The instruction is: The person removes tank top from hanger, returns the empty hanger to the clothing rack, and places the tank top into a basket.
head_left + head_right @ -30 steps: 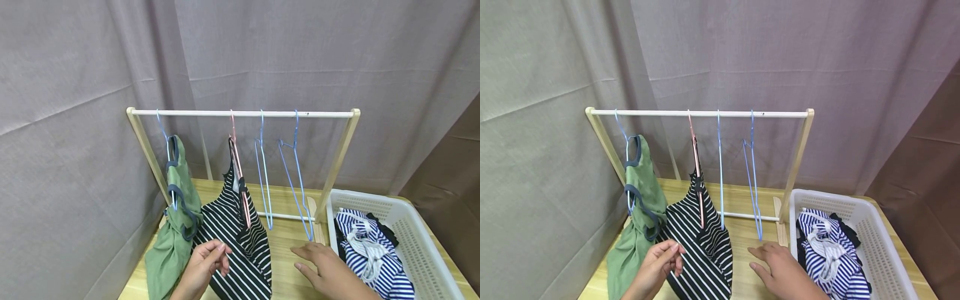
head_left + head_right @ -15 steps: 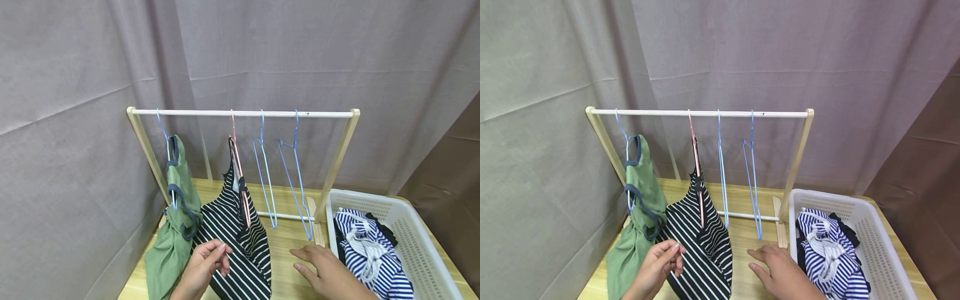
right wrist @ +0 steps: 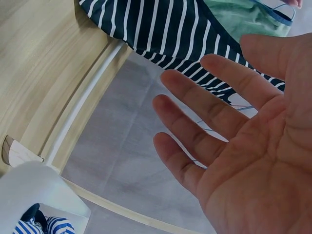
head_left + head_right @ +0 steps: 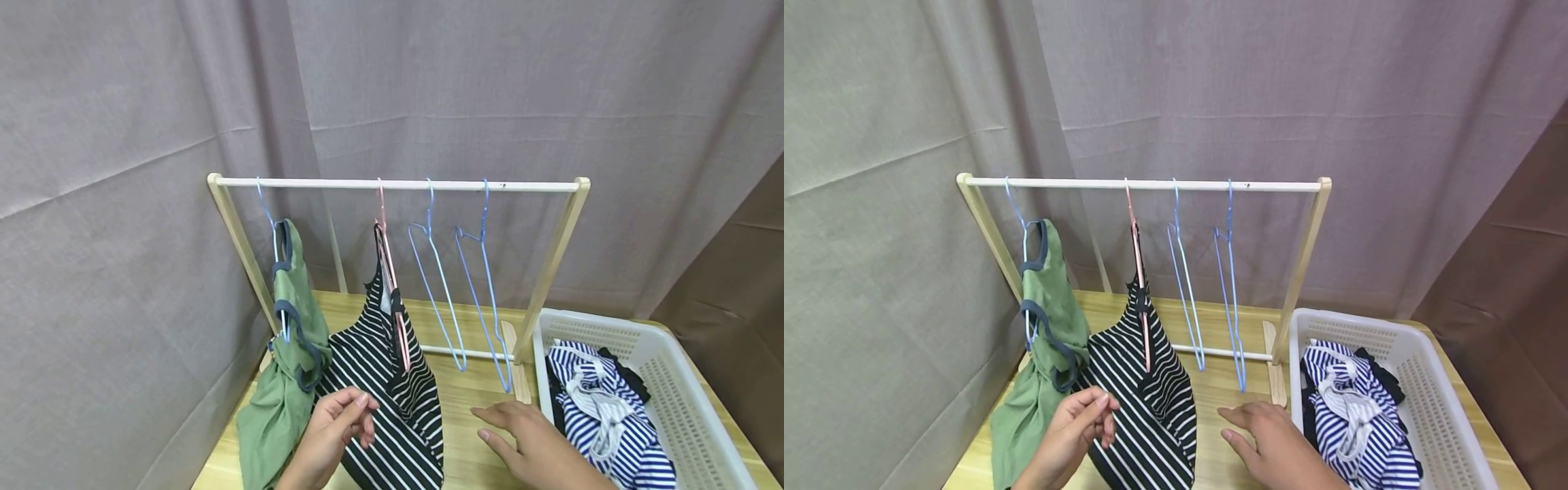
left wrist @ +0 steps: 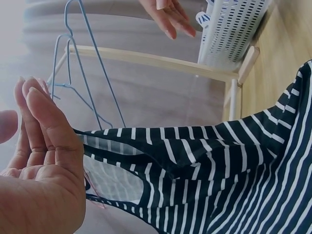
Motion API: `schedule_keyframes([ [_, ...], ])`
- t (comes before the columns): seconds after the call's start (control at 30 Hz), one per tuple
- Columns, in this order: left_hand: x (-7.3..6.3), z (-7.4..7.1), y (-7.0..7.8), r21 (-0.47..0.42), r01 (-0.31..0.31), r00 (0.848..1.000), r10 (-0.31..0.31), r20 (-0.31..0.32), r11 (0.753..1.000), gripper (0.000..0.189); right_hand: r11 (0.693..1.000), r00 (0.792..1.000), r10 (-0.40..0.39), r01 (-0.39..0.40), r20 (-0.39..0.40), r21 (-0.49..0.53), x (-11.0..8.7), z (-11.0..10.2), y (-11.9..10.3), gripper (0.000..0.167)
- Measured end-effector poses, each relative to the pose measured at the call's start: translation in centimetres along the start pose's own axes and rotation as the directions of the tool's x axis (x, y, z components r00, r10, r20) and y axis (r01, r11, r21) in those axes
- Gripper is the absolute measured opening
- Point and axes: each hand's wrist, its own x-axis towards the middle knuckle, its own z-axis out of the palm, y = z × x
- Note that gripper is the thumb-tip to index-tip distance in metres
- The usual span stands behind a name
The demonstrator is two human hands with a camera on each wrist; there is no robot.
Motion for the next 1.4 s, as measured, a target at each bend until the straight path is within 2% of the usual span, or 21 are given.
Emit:
schedule_keyframes([
  [0.13,0.6,0.1,0.2,0.010,-0.047,0.999,0.047,0.025,0.999,0.022,1.000,1.000,0.012,-0.012,0.005,0.008,-0.1,0.0,-0.1,0.029],
  [0.27,1.4,0.2,0.8,0.077,-0.085,0.996,0.084,0.014,0.993,0.032,1.000,1.000,0.005,-0.005,0.005,0.015,-0.1,0.0,-0.1,0.028],
  [0.37,2.1,0.3,1.6,0.147,-0.098,0.994,0.104,-0.032,0.984,0.040,1.000,1.000,0.002,-0.002,0.004,0.012,-0.2,0.0,-0.1,0.028],
  [0.5,3.5,0.4,3.0,0.201,-0.100,0.982,0.129,-0.136,0.975,0.033,1.000,1.000,0.003,-0.003,0.005,0.007,-0.3,0.1,0.0,0.028],
  [0.6,5.0,0.4,4.1,0.207,-0.117,0.967,0.159,-0.202,0.971,0.032,1.000,1.000,-0.008,0.008,-0.003,0.004,-0.4,0.2,0.1,0.028],
  [0.7,6.9,0.2,5.1,0.179,-0.148,0.956,0.187,-0.227,0.973,0.037,0.999,0.999,-0.033,0.033,-0.023,0.000,-0.4,0.3,0.2,0.028],
  [0.9,11.1,-0.1,7.3,0.082,-0.199,0.949,0.213,-0.232,0.977,0.039,0.999,0.998,-0.051,0.051,-0.030,0.002,-0.4,0.4,0.2,0.026],
  [1.0,13.3,0.1,8.2,0.088,-0.212,0.949,0.226,-0.218,0.973,0.041,0.999,0.999,-0.046,0.046,-0.030,-0.003,-0.5,0.3,0.2,0.025],
  [1.1,14.8,0.4,9.0,0.113,-0.202,0.953,0.222,-0.205,0.973,0.042,0.999,0.998,-0.044,0.043,-0.036,-0.008,-0.5,0.2,0.1,0.024],
  [1.27,16.2,1.2,9.7,0.108,-0.176,0.964,0.193,-0.180,0.978,0.040,1.000,1.000,-0.018,0.018,-0.013,0.001,-0.7,0.1,-0.1,0.024],
  [1.4,16.5,1.5,9.8,0.072,-0.205,0.963,0.214,-0.165,0.976,0.039,1.000,1.000,-0.006,0.006,-0.003,0.002,-0.8,0.0,-0.2,0.026],
])
